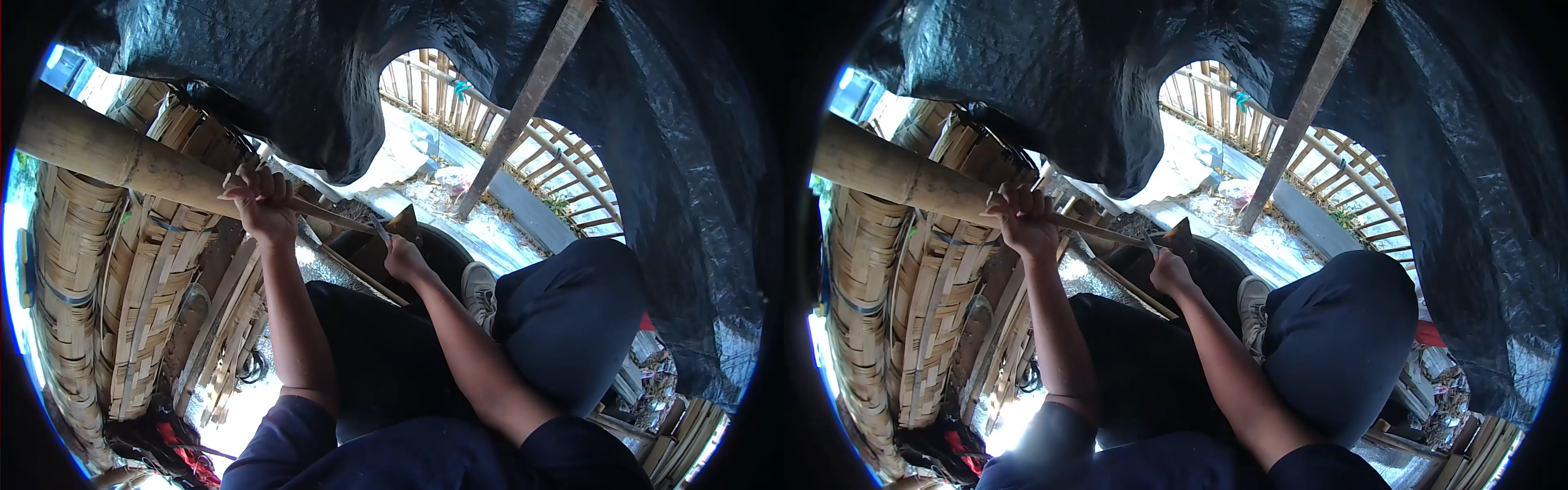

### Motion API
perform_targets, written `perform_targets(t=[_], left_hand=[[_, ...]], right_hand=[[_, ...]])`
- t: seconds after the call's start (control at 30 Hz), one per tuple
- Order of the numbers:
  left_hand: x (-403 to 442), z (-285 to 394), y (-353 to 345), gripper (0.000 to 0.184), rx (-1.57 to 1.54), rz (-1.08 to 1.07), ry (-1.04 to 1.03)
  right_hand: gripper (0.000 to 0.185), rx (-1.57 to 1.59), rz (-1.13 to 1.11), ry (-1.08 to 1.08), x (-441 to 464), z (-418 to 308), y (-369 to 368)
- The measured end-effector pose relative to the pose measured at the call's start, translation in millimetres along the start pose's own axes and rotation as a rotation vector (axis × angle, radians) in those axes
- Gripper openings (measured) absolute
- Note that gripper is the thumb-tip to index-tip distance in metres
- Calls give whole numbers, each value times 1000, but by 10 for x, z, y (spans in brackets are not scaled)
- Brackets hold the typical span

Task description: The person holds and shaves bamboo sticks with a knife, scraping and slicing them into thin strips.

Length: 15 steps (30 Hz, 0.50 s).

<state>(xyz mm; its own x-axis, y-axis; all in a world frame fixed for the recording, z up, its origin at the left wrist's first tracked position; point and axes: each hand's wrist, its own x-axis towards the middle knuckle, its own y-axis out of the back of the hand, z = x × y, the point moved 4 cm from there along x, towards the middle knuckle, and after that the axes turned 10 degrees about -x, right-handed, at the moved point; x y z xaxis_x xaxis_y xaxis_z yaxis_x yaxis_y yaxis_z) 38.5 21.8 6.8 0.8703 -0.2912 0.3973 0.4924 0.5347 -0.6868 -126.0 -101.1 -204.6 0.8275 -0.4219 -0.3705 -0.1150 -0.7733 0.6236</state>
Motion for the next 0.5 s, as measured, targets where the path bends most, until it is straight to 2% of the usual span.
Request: perform_targets(t=[0.07,0.2,0.27,0.33,0.37,0.43,0.47,0.5], left_hand=[[-16,-31,-101,57,15,-1,39],[-60,-246,-111,56,5,-54,100],[-93,-417,-78,53,107,-70,154],[-102,-498,-108,50,95,-108,179],[-92,-528,-137,48,82,-150,196],[-113,-584,-147,44,68,-67,231],[-105,-641,-92,42,70,9,235],[-99,-689,-49,41,73,86,240]], right_hand=[[29,-15,39,20,15,65,-28],[29,54,-58,-65,-7,55,148],[30,101,-104,-102,-36,4,334],[30,279,-192,-318,-118,30,502],[30,277,-191,-314,-86,95,517],[29,253,-55,-264,50,318,456],[26,54,146,-20,126,339,398],[26,52,144,-20,124,258,337]])
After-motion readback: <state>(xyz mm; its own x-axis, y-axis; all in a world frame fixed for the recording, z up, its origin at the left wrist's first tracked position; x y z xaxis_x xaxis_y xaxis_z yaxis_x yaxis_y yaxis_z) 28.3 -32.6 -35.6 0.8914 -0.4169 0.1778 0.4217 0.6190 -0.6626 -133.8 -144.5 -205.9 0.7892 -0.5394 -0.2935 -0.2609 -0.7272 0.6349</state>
